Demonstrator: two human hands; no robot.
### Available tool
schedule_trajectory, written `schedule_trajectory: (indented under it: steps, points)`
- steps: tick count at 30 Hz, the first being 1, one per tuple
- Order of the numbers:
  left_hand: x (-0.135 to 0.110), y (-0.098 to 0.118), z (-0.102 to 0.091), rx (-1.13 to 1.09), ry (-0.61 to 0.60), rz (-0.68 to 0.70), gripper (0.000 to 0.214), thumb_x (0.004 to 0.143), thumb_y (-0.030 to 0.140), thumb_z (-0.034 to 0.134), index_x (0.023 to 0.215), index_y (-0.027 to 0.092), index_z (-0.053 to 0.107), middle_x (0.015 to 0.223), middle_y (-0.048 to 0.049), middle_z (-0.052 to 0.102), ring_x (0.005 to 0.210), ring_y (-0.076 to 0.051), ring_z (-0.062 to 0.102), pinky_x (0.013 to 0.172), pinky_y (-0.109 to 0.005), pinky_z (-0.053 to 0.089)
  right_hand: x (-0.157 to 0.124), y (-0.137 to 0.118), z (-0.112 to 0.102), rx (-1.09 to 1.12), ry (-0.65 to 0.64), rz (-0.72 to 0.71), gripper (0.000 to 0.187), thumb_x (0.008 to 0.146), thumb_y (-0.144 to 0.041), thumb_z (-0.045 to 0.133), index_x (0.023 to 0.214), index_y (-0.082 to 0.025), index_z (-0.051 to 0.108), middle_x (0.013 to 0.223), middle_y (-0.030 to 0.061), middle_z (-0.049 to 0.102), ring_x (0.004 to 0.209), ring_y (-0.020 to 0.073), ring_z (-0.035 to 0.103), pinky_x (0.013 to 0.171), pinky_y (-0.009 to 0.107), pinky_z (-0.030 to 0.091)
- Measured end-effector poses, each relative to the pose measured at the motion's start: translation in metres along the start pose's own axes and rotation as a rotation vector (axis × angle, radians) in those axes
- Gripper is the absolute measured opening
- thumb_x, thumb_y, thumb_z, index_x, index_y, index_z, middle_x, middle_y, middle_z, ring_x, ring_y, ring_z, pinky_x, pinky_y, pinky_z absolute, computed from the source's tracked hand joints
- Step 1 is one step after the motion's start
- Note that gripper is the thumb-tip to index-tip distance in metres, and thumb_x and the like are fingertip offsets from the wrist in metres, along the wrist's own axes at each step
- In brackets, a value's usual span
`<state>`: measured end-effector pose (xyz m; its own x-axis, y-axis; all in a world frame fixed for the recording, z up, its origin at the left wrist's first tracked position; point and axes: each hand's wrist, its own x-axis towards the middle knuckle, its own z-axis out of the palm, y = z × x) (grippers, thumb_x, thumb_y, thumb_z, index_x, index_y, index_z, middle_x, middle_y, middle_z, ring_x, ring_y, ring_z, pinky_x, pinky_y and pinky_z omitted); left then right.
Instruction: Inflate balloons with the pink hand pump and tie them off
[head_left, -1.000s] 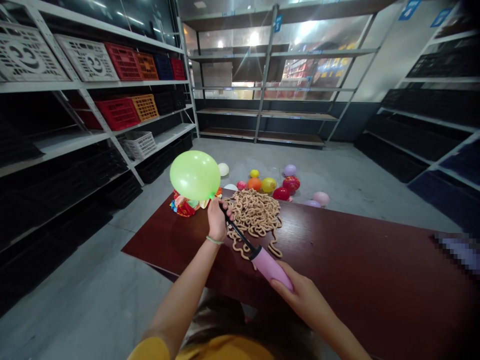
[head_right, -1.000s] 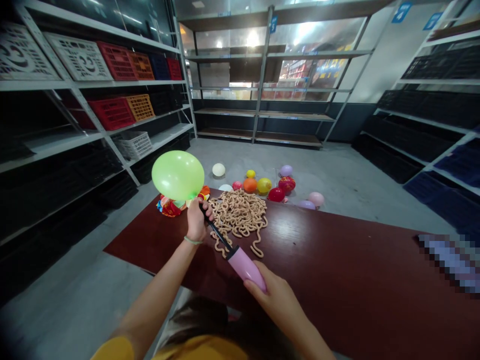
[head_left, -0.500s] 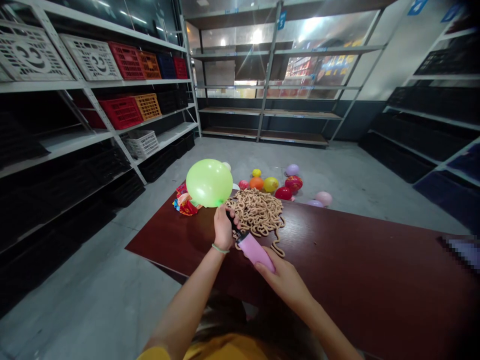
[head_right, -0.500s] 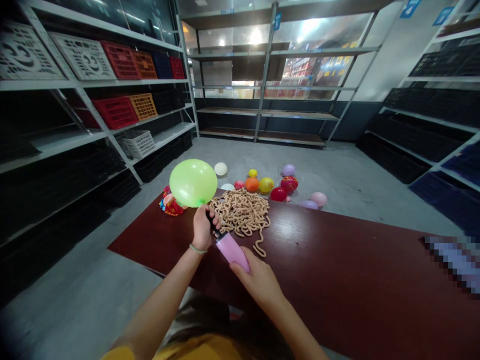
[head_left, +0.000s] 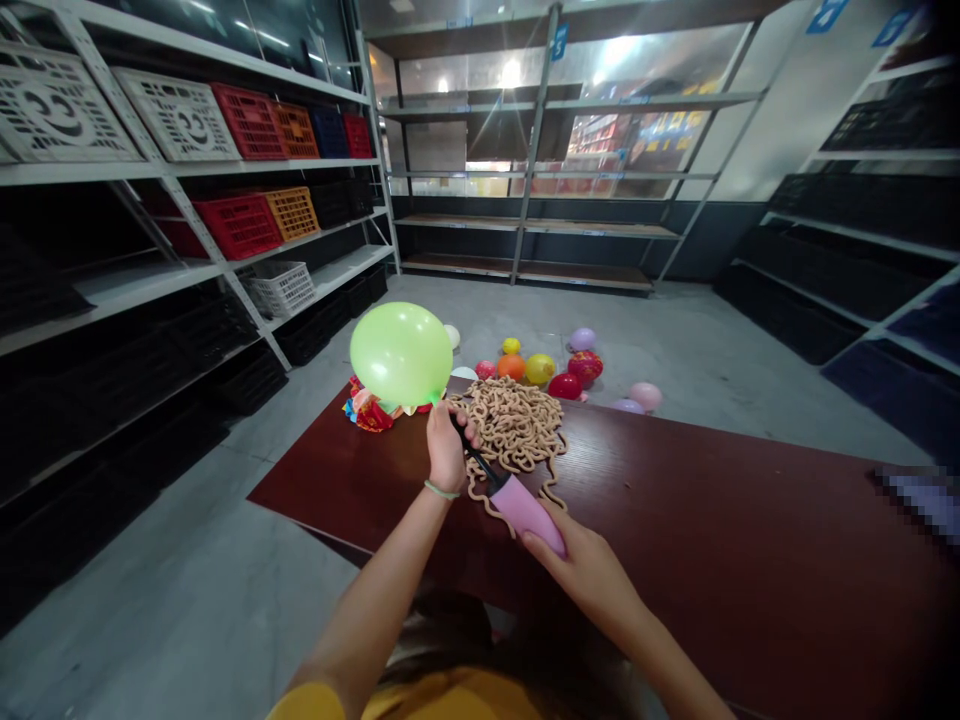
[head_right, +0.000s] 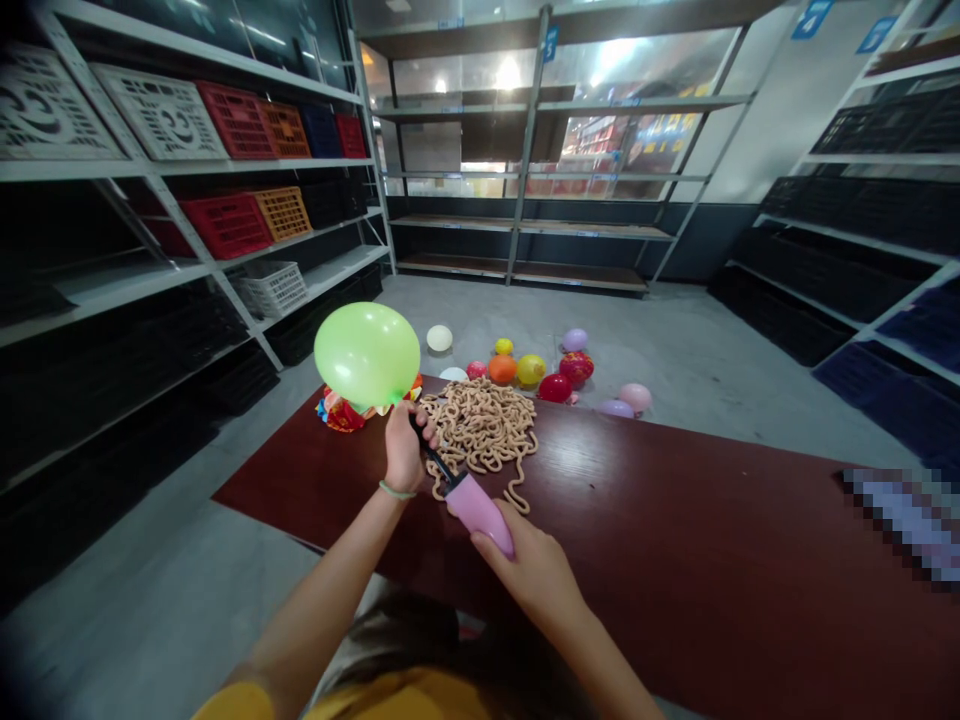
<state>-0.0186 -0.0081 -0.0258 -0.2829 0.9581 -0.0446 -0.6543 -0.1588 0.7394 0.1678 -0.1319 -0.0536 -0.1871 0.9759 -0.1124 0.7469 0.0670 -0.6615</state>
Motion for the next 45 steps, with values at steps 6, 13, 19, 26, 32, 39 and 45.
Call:
schedule_trajectory:
  steps: [6,13,19,26,32,39,45]
  points:
    - [-0.02,-0.006,-0.005,0.028,-0.028,-0.047,0.025,0.089,0.04,0.056,0.078,0.021,0.044,0.061,0.0058,0.044,0.043,-0.007,0.043,0.038,-0.018,0.038,0.016,-0.02,0.004,0.078,0.01,-0.054,0.046,0.092,-0.053,0.052,0.131,-0.028,0.058,0.115,0.0071,0.073,0.103,0.0308,0.07,0.087,0.04,0.051]
    - [-0.012,0.012,-0.005,-0.016,-0.066,-0.007,0.026,0.092,0.04,0.054,0.077,0.02,0.047,0.061,0.003,0.05,0.049,-0.01,0.053,0.049,-0.023,0.049,0.0,-0.003,-0.001,0.026,0.041,-0.08,0.051,0.091,-0.05,0.054,0.137,-0.026,0.056,0.13,0.0084,0.068,0.114,0.0314,0.067,0.094,0.041,0.051]
    - [0.022,0.031,-0.03,0.172,-0.071,0.108,0.029,0.093,0.043,0.055,0.077,0.02,0.051,0.063,0.0004,0.057,0.055,-0.014,0.061,0.057,-0.028,0.055,-0.013,0.039,-0.028,-0.143,0.24,0.013,0.058,0.093,-0.055,0.05,0.143,-0.027,0.05,0.137,0.0067,0.064,0.118,0.032,0.065,0.093,0.042,0.053]
    - [0.028,0.002,-0.061,0.393,-0.056,0.149,0.023,0.094,0.037,0.057,0.083,0.017,0.063,0.065,-0.0019,0.063,0.051,-0.013,0.06,0.052,-0.022,0.049,0.057,0.04,-0.064,-0.5,0.365,-0.203,0.056,0.098,-0.042,0.041,0.148,-0.017,0.042,0.125,0.0176,0.064,0.109,0.0334,0.061,0.091,0.045,0.048]
    - [0.026,-0.003,-0.077,0.449,-0.025,0.199,0.02,0.095,0.034,0.057,0.082,0.019,0.06,0.059,0.0011,0.062,0.048,-0.013,0.057,0.054,-0.023,0.047,0.128,0.018,-0.04,-0.685,0.364,-0.354,0.048,0.098,-0.035,0.045,0.144,-0.022,0.049,0.133,0.015,0.06,0.115,0.0327,0.053,0.096,0.044,0.037]
    - [0.026,-0.001,-0.082,0.484,0.017,0.207,0.025,0.095,0.032,0.057,0.072,0.02,0.057,0.058,0.0016,0.059,0.049,-0.013,0.055,0.057,-0.023,0.046,0.157,0.027,-0.006,-0.663,0.362,-0.377,0.048,0.098,-0.031,0.045,0.145,-0.021,0.05,0.133,0.0152,0.059,0.118,0.0322,0.051,0.102,0.046,0.032]
    - [0.024,-0.009,-0.079,0.533,-0.059,0.159,0.026,0.095,0.032,0.055,0.072,0.02,0.057,0.057,0.0011,0.06,0.048,-0.013,0.055,0.054,-0.022,0.045,0.152,0.03,-0.004,-0.648,0.386,-0.402,0.052,0.098,-0.04,0.047,0.147,-0.023,0.046,0.14,0.0141,0.056,0.126,0.0323,0.048,0.11,0.05,0.028]
